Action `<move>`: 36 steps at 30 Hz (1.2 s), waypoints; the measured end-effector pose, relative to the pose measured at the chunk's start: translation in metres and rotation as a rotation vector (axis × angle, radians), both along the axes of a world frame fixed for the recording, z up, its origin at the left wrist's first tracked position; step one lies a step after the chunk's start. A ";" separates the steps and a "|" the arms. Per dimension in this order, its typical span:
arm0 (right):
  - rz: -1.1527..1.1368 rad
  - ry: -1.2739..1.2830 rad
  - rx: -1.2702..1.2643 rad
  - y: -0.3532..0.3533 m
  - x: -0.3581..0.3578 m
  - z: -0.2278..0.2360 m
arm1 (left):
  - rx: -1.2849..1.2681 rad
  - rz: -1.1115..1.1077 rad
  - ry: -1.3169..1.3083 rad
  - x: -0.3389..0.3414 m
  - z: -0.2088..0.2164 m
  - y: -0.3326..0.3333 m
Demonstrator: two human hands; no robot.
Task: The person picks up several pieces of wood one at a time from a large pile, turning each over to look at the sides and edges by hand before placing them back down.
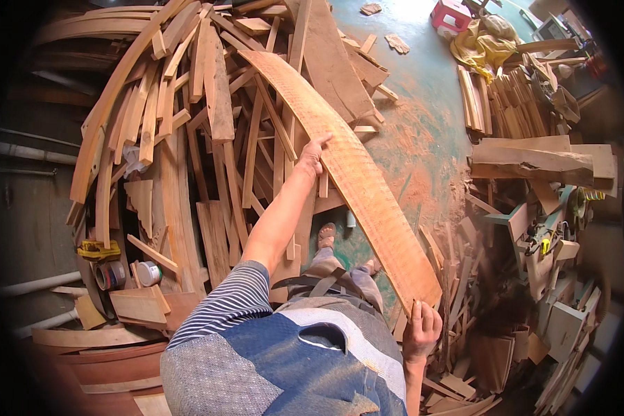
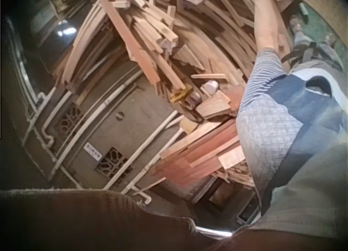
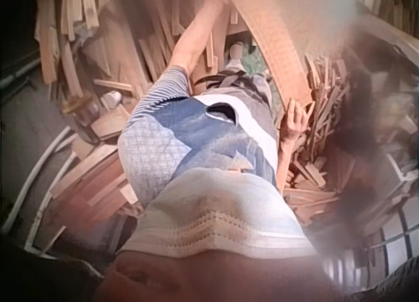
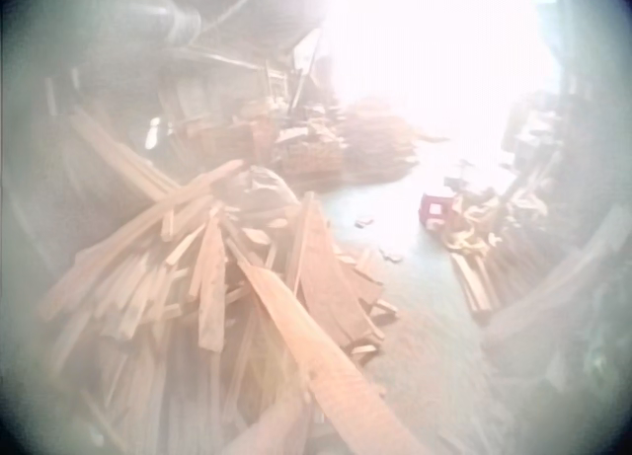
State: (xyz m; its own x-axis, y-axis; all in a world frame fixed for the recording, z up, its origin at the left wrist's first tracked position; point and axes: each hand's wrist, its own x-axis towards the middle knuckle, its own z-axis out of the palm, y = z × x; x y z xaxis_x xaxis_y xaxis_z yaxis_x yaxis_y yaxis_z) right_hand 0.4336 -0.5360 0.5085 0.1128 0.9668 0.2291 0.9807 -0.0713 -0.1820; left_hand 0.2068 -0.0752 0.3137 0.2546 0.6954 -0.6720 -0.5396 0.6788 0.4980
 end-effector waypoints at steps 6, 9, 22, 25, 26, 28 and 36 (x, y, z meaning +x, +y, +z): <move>-0.378 0.343 -0.273 -0.018 -0.021 -0.013 | -0.019 -0.106 0.019 -0.012 -0.046 -0.017; -0.898 1.352 -0.199 -0.061 -0.022 -0.032 | -0.058 -0.148 -0.116 -0.013 -0.061 -0.048; -1.578 1.393 0.144 -0.165 0.042 -0.118 | -0.196 -0.247 -0.296 0.046 -0.033 -0.211; -1.406 1.523 0.058 -0.171 0.087 -0.132 | -0.151 -0.096 -0.307 0.019 -0.005 -0.242; -1.363 1.502 0.057 -0.164 0.090 -0.134 | -0.124 -0.112 -0.287 0.013 0.001 -0.245; -1.278 1.481 0.026 -0.142 0.095 -0.131 | -0.063 -0.131 -0.277 0.000 0.017 -0.247; -0.894 1.510 -0.138 -0.037 0.117 -0.133 | 0.108 0.101 -0.266 -0.064 0.085 -0.253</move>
State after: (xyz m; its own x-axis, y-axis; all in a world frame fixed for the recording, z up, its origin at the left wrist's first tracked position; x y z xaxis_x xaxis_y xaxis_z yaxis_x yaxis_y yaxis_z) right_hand 0.5503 -0.5728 0.3758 0.5885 0.4967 -0.6379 -0.3691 -0.5368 -0.7587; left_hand 0.1424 -0.3278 0.3990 0.3378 0.7901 -0.5116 -0.7228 0.5659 0.3966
